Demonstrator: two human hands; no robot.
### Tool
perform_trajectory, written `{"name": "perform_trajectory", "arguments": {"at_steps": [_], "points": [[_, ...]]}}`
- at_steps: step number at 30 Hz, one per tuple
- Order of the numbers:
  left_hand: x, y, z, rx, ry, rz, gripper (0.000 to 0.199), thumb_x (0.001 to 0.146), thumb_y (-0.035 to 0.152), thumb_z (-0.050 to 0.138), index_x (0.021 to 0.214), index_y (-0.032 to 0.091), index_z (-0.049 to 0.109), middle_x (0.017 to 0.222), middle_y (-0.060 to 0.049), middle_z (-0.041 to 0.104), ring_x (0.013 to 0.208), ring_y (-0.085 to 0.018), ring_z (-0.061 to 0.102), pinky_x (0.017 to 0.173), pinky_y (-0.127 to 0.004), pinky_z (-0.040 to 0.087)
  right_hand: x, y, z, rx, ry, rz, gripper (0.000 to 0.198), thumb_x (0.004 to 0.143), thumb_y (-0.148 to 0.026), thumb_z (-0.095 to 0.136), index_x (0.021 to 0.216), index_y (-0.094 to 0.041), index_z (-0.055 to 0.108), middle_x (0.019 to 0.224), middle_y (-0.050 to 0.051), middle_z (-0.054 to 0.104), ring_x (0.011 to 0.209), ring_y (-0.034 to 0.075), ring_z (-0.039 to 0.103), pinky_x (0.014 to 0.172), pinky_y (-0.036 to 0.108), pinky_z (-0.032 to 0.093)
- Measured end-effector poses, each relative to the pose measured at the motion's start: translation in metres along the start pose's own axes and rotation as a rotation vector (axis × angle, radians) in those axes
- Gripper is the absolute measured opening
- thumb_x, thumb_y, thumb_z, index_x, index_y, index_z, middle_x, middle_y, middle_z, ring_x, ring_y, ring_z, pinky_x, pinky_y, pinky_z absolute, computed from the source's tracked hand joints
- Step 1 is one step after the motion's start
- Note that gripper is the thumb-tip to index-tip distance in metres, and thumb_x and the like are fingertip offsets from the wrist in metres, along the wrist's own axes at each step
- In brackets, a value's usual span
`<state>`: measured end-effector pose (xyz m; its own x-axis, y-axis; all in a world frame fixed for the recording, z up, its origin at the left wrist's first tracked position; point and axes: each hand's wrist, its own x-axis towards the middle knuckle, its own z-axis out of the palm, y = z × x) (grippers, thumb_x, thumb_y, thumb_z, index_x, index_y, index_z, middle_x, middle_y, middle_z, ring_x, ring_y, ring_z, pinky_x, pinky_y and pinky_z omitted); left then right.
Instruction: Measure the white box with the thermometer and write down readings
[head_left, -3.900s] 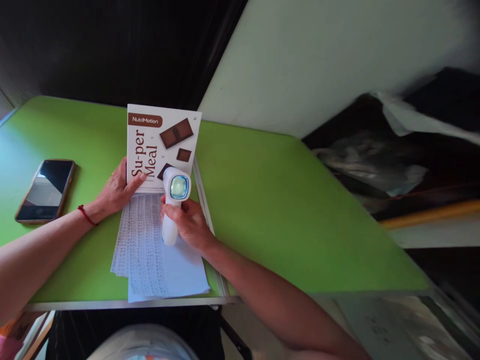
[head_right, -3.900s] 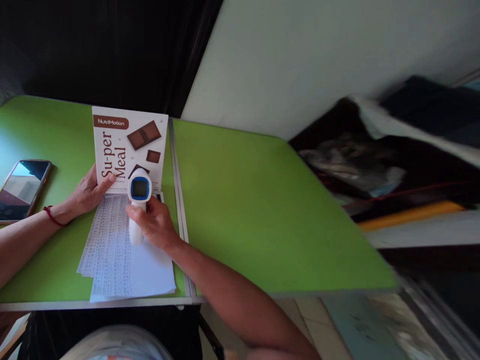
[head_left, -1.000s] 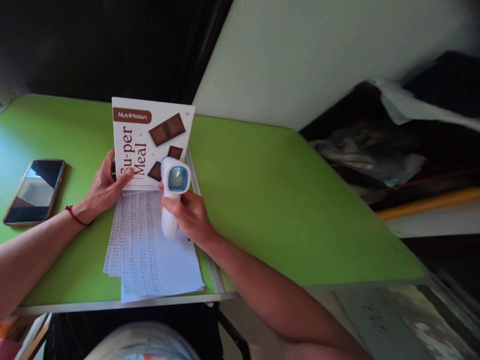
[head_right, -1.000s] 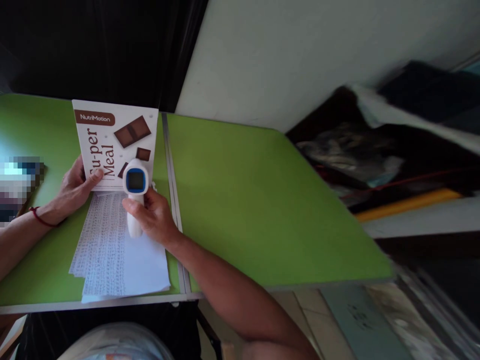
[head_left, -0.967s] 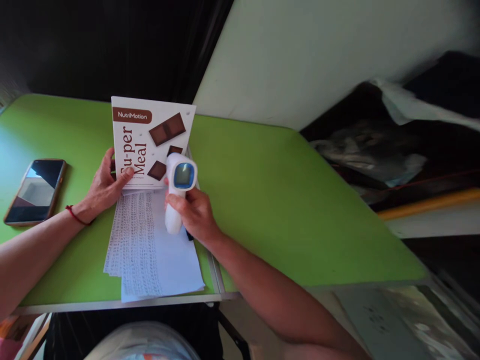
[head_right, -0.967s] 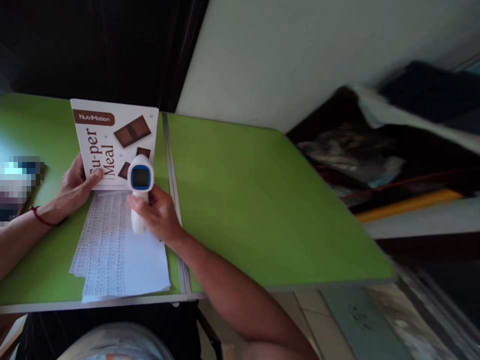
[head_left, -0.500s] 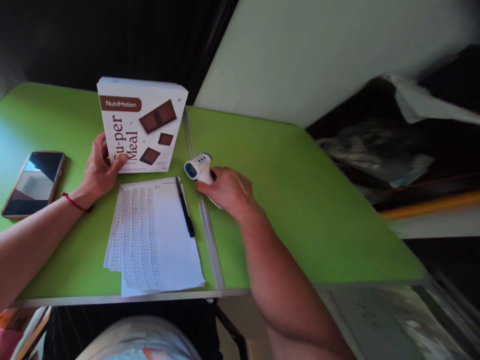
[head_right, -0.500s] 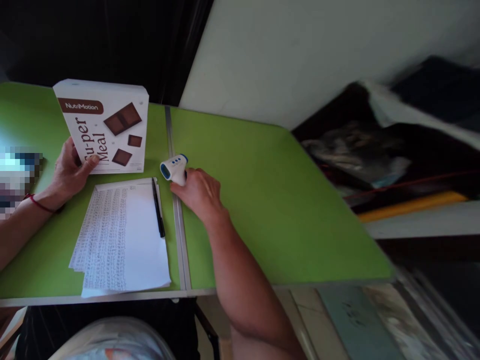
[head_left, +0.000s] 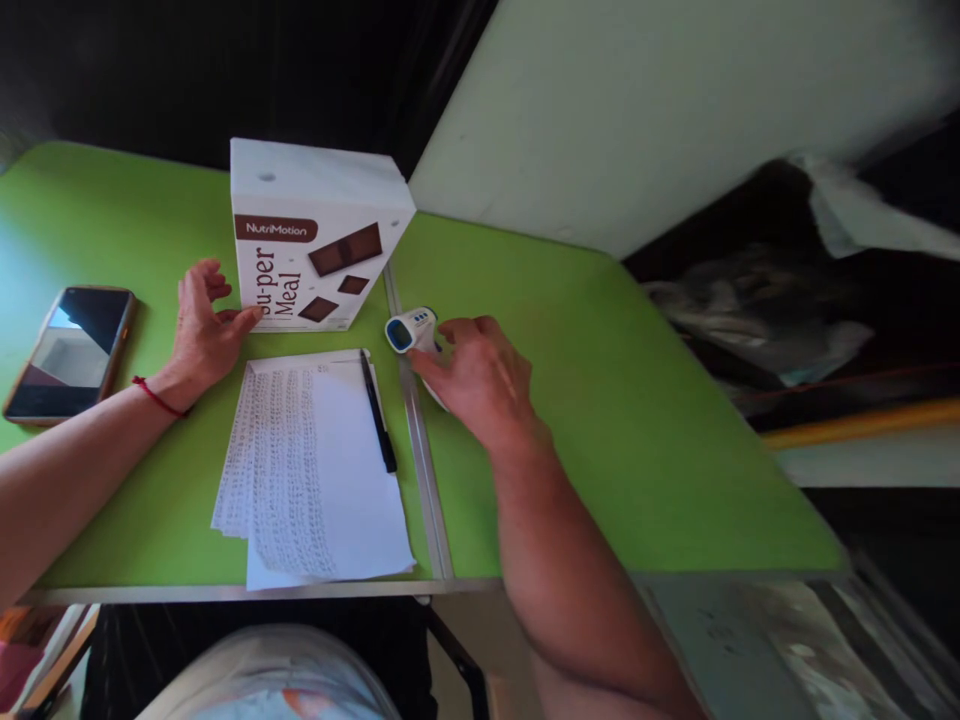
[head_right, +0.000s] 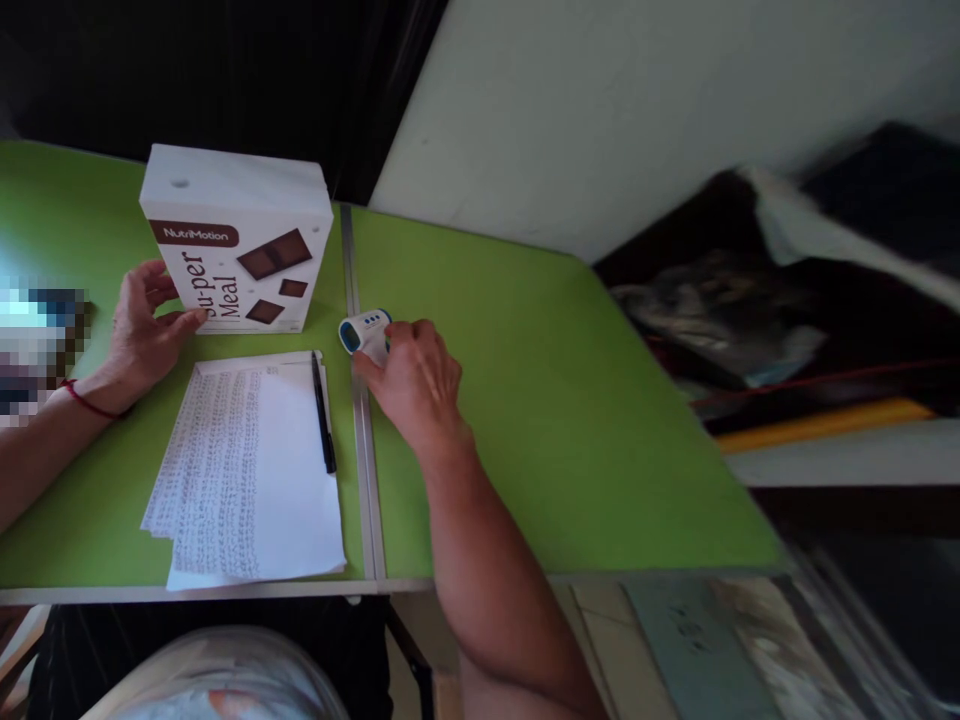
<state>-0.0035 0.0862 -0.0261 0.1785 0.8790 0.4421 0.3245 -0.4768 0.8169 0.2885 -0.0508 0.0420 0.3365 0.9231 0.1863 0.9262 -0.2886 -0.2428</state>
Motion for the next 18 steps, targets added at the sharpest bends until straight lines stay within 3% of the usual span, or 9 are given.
{"name": "perform_trajectory", "arguments": {"at_steps": [3, 5, 6, 8, 11, 15, 18], "points": [[-0.009, 0.020, 0.002, 0.143, 0.148, 0.081, 0.047, 0.090, 0.040, 0.076, 0.126, 0.023, 0.050, 0.130, -0.011, 0.057, 0.111, -0.026, 0.065, 0.079, -0.040, 0.065, -0.010, -0.012, 0.004, 0.161, -0.105, -0.081, 0.025, 0.093, -0.043, 0.070, 0.099, -0.019, 0.071, 0.087, 0.009, 0.075, 0.074, 0.022, 0.068, 0.071, 0.037, 0.054], [-0.020, 0.042, 0.003, 0.208, 0.140, 0.223, 0.037, 0.092, 0.033, 0.073, 0.120, 0.023, 0.051, 0.124, -0.010, 0.059, 0.101, -0.022, 0.065, 0.076, -0.037, 0.063, -0.016, -0.019, 0.012, 0.198, -0.188, -0.160, 0.023, 0.089, -0.042, 0.074, 0.096, -0.021, 0.070, 0.080, 0.005, 0.074, 0.068, 0.021, 0.067, 0.068, 0.035, 0.054], [-0.026, 0.055, 0.003, 0.236, 0.081, 0.320, 0.029, 0.094, 0.031, 0.069, 0.115, 0.022, 0.053, 0.117, -0.009, 0.062, 0.097, -0.021, 0.066, 0.076, -0.036, 0.062, -0.018, -0.021, 0.016, 0.194, -0.199, -0.189, 0.021, 0.087, -0.039, 0.076, 0.098, -0.021, 0.070, 0.079, 0.005, 0.074, 0.069, 0.021, 0.068, 0.068, 0.035, 0.053], [-0.041, 0.078, 0.003, 0.296, -0.215, 0.472, 0.012, 0.101, 0.028, 0.058, 0.108, 0.019, 0.057, 0.110, -0.008, 0.066, 0.092, -0.019, 0.068, 0.077, -0.035, 0.062, -0.019, -0.021, 0.024, 0.184, -0.185, -0.216, 0.021, 0.085, -0.029, 0.074, 0.105, -0.021, 0.071, 0.078, 0.003, 0.074, 0.070, 0.022, 0.069, 0.068, 0.034, 0.053], [-0.063, 0.105, 0.005, 0.518, -0.603, 0.558, 0.035, 0.104, 0.043, 0.061, 0.117, 0.012, 0.065, 0.126, -0.016, 0.069, 0.098, -0.026, 0.073, 0.083, -0.040, 0.063, -0.015, -0.015, 0.028, 0.295, -0.096, -0.267, 0.025, 0.086, -0.020, 0.063, 0.109, -0.023, 0.072, 0.081, 0.003, 0.075, 0.071, 0.021, 0.069, 0.070, 0.035, 0.054], [-0.080, 0.123, 0.010, 0.837, -0.817, 0.474, 0.056, 0.100, 0.056, 0.064, 0.124, 0.005, 0.068, 0.148, -0.026, 0.059, 0.102, -0.034, 0.073, 0.088, -0.048, 0.061, -0.011, -0.006, 0.028, 0.712, 0.045, -0.397, 0.029, 0.096, -0.026, 0.049, 0.116, -0.025, 0.070, 0.095, 0.004, 0.074, 0.084, 0.020, 0.071, 0.079, 0.036, 0.060], [-0.083, 0.130, 0.014, 0.925, -0.885, 0.424, 0.064, 0.100, 0.057, 0.064, 0.134, 0.002, 0.065, 0.152, -0.027, 0.055, 0.103, -0.034, 0.073, 0.089, -0.047, 0.061, -0.017, -0.009, 0.031, 0.934, 0.045, -0.425, 0.038, 0.097, -0.042, 0.058, 0.132, -0.029, 0.060, 0.104, 0.004, 0.070, 0.090, 0.020, 0.070, 0.080, 0.036, 0.061]]}}
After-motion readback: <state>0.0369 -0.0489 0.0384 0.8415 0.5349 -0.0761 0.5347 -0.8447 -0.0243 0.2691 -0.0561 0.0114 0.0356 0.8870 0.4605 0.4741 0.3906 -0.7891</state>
